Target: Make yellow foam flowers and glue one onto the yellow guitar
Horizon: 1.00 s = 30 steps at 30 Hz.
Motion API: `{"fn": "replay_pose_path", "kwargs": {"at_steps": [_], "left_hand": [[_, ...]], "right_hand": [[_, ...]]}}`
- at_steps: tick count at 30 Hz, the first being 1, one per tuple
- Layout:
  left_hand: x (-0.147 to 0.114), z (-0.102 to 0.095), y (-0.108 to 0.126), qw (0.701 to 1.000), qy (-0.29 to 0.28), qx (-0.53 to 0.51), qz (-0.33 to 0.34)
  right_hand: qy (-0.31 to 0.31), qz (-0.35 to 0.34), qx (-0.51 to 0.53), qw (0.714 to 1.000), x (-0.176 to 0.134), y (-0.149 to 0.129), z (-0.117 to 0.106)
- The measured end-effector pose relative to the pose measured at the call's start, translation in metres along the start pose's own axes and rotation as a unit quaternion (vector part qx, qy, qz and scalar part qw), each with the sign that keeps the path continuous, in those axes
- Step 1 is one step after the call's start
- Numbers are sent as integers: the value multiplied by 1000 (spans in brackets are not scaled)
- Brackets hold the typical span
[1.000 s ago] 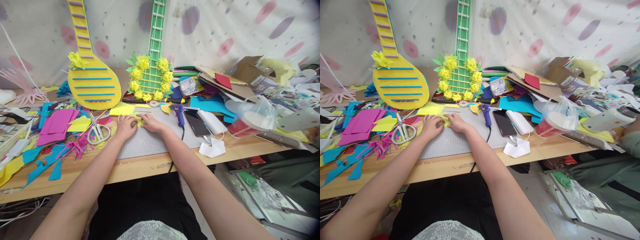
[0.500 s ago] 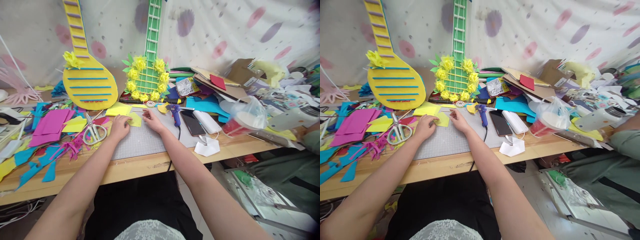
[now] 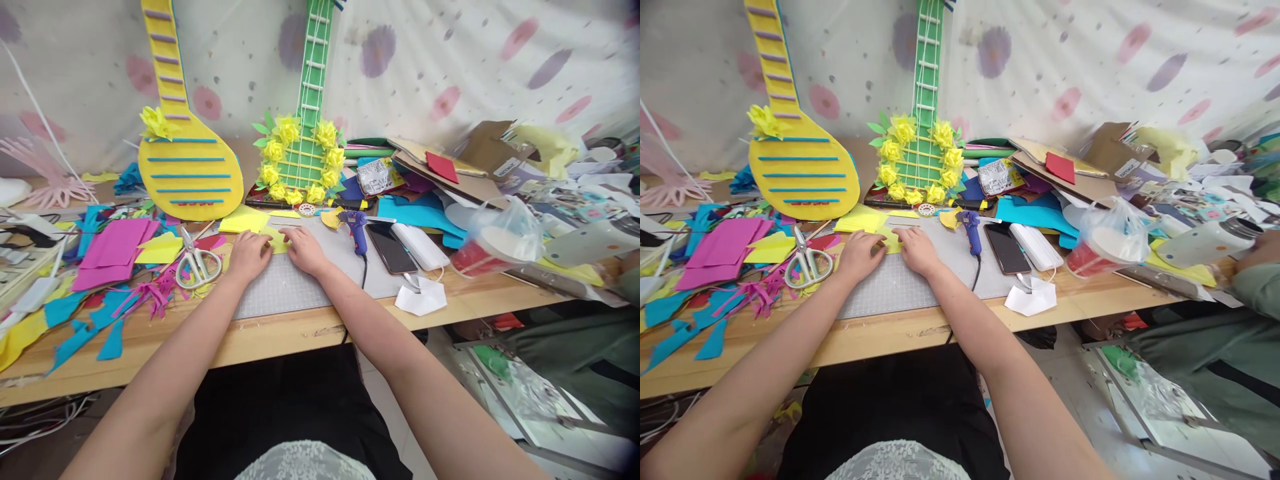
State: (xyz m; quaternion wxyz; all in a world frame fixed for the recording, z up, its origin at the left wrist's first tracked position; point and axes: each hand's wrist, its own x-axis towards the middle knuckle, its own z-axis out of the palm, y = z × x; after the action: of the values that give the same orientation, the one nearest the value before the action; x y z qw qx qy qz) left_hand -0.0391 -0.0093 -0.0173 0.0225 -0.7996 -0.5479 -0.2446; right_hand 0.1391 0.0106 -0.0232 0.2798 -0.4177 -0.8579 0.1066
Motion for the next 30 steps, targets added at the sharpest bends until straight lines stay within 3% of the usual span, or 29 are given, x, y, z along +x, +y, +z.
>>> {"fn": "replay_pose_path", "kwargs": {"at_steps": [8,16,22,25,30], "left_hand": [[-3,-1,-6,999,-31,-26,16],[-2,5,11,996,-60,-63,15],[-2,3,10,975,16,-199,-98],[-1,-1,2,973,21,-191,-128],[0,-3,-2,988,20,-117,-101]], "right_hand": [[15,54,5,998,-3,2,-5],[25,30,-4,999,-2,-4,-4],[24,58,23,998,0,-8,1],[14,61,14,998,2,-15,7],[-9,42,-42,998,7,-25,15]]}}
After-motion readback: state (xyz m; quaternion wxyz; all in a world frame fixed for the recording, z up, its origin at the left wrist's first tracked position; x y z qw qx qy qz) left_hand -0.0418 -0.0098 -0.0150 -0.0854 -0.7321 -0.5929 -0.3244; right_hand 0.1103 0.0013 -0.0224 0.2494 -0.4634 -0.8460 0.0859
